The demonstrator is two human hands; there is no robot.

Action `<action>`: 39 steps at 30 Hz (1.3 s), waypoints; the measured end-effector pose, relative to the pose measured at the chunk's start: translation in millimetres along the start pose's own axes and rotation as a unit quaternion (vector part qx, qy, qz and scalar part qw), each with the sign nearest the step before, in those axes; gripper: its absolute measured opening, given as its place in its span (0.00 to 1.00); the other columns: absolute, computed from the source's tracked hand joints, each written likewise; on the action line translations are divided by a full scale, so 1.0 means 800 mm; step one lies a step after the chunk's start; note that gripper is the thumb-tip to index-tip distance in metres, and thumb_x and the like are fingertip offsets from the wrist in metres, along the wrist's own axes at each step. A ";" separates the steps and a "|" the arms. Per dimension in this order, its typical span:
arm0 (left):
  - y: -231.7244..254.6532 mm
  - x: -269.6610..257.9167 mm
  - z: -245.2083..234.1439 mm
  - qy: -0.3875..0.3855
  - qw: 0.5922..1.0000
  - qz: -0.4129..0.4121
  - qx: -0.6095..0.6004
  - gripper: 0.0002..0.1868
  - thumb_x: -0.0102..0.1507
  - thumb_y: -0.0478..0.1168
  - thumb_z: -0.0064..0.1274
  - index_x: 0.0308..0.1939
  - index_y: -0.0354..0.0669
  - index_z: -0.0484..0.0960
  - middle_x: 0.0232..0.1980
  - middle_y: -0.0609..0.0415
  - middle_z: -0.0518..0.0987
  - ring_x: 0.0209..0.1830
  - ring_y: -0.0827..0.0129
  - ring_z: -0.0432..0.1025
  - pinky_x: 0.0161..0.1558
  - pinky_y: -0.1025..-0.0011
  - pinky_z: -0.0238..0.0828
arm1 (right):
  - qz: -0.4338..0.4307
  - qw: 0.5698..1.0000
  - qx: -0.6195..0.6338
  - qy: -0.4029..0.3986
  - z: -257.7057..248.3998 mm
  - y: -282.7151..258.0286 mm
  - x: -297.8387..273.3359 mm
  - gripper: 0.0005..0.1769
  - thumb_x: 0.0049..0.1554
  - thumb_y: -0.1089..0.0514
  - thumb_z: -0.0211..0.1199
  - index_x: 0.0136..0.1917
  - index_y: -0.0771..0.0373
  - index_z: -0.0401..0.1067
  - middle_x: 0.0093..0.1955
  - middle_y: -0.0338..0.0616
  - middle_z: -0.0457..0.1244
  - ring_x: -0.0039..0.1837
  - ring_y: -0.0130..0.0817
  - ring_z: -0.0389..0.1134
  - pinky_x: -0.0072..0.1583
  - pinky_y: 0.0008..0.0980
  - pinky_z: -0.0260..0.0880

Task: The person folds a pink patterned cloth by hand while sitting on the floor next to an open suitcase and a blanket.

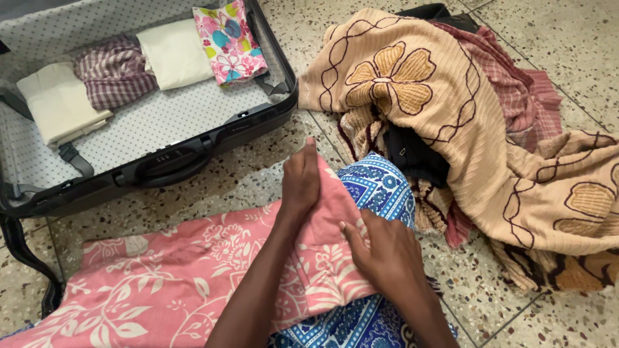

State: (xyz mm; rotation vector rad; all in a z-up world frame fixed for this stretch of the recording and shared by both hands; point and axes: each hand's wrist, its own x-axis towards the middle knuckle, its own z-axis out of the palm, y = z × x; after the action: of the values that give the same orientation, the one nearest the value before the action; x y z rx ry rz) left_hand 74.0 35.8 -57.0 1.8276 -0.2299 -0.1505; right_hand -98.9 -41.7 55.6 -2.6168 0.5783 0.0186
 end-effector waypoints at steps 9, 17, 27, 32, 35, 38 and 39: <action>0.007 -0.003 -0.022 -0.113 0.976 -0.167 0.087 0.43 0.72 0.67 0.21 0.30 0.34 0.77 0.28 0.43 0.76 0.30 0.52 0.71 0.38 0.50 0.66 | 0.035 0.995 0.052 -0.079 -0.007 0.008 0.010 0.26 0.56 0.39 0.62 0.49 0.66 0.74 0.30 0.56 0.68 0.33 0.48 0.71 0.41 0.50 0.70; -0.035 0.011 -0.047 -0.150 0.982 -0.108 0.037 0.43 0.70 0.69 0.25 0.25 0.34 0.73 0.23 0.45 0.75 0.25 0.62 0.67 0.34 0.53 0.66 | -0.025 0.989 0.143 -0.010 -0.016 -0.024 0.005 0.23 0.55 0.46 0.63 0.52 0.69 0.74 0.36 0.59 0.68 0.37 0.48 0.73 0.43 0.48 0.71; 0.014 0.027 -0.039 -0.060 0.998 0.001 0.022 0.43 0.71 0.65 0.25 0.14 0.37 0.68 0.15 0.47 0.69 0.15 0.59 0.64 0.26 0.51 0.58 | 0.025 0.988 0.153 -0.008 -0.050 -0.044 -0.001 0.23 0.55 0.46 0.62 0.53 0.67 0.76 0.38 0.54 0.72 0.39 0.42 0.75 0.47 0.45 0.73; 0.029 0.041 -0.007 -0.063 0.997 0.027 0.022 0.43 0.72 0.66 0.24 0.15 0.38 0.68 0.16 0.50 0.68 0.15 0.60 0.62 0.24 0.51 0.57 | 0.043 0.993 0.111 0.022 -0.060 -0.009 -0.006 0.28 0.58 0.43 0.65 0.59 0.69 0.73 0.44 0.59 0.71 0.44 0.46 0.74 0.49 0.45 0.73; 0.048 0.039 0.015 -0.080 0.996 0.028 0.011 0.42 0.73 0.66 0.23 0.17 0.40 0.70 0.17 0.53 0.69 0.16 0.59 0.62 0.24 0.50 0.58 | -0.004 0.988 0.137 0.072 -0.068 0.000 -0.012 0.32 0.58 0.44 0.65 0.64 0.73 0.70 0.50 0.61 0.70 0.49 0.45 0.74 0.50 0.43 0.73; 0.075 0.028 0.022 -0.092 0.994 0.051 0.028 0.37 0.72 0.64 0.22 0.27 0.40 0.75 0.24 0.47 0.75 0.24 0.56 0.68 0.32 0.48 0.62 | 0.102 0.984 0.137 0.048 -0.094 -0.003 -0.022 0.28 0.52 0.44 0.64 0.58 0.66 0.76 0.44 0.55 0.74 0.44 0.44 0.77 0.50 0.42 0.74; 0.084 0.022 0.022 -0.096 0.993 0.062 0.038 0.36 0.71 0.63 0.22 0.31 0.40 0.77 0.27 0.44 0.77 0.27 0.54 0.71 0.36 0.48 0.64 | 0.114 0.985 0.122 0.046 -0.100 -0.004 -0.024 0.28 0.53 0.43 0.64 0.58 0.66 0.76 0.44 0.55 0.74 0.44 0.44 0.77 0.50 0.42 0.73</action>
State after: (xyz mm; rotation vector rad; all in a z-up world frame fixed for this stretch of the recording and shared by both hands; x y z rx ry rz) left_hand 82.1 -2.2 3.2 1.8689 -0.4879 -0.2331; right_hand -121.7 -66.8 130.6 -2.3135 0.8542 -0.0965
